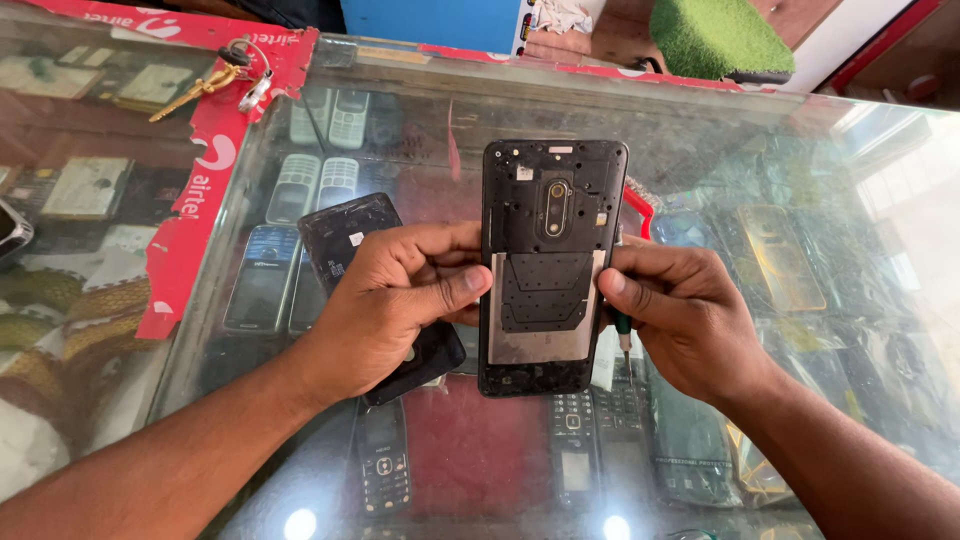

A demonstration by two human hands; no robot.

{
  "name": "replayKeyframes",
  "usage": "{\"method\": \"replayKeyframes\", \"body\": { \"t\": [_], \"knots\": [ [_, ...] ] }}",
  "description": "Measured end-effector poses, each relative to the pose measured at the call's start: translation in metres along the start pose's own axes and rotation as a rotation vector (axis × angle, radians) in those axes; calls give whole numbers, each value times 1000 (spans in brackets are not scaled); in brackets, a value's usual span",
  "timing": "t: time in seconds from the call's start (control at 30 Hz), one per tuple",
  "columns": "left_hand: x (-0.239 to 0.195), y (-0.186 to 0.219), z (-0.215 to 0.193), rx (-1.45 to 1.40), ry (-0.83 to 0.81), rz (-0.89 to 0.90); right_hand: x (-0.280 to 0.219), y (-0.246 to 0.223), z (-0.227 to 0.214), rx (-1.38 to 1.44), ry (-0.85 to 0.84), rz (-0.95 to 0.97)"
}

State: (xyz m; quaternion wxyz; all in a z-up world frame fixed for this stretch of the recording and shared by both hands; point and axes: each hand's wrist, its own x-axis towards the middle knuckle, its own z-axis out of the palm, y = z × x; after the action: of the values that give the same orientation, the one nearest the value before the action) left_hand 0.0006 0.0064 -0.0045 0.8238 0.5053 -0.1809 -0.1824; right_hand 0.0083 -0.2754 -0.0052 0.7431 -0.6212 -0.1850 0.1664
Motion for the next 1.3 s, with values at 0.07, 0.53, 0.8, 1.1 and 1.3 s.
{"method": "replayKeyframes", "body": {
  "t": [0.07, 0.53, 0.8, 1.1, 1.3],
  "knots": [
    [0, -1, -1, 19, 5, 11, 0, 0, 0, 14, -1, 11],
    [-4, 4, -2, 64, 5, 1, -2, 7, -6, 177, 32, 44],
    [-4, 10, 2, 108, -17, 21, 0, -1, 9, -71, 54, 42],
    [-5, 10, 5, 149, -2, 35, -1, -7, 6, -264, 26, -51],
    [-6, 10, 4, 165, -12, 60, -2, -3, 3, -229, 18, -28]
  ]
}}
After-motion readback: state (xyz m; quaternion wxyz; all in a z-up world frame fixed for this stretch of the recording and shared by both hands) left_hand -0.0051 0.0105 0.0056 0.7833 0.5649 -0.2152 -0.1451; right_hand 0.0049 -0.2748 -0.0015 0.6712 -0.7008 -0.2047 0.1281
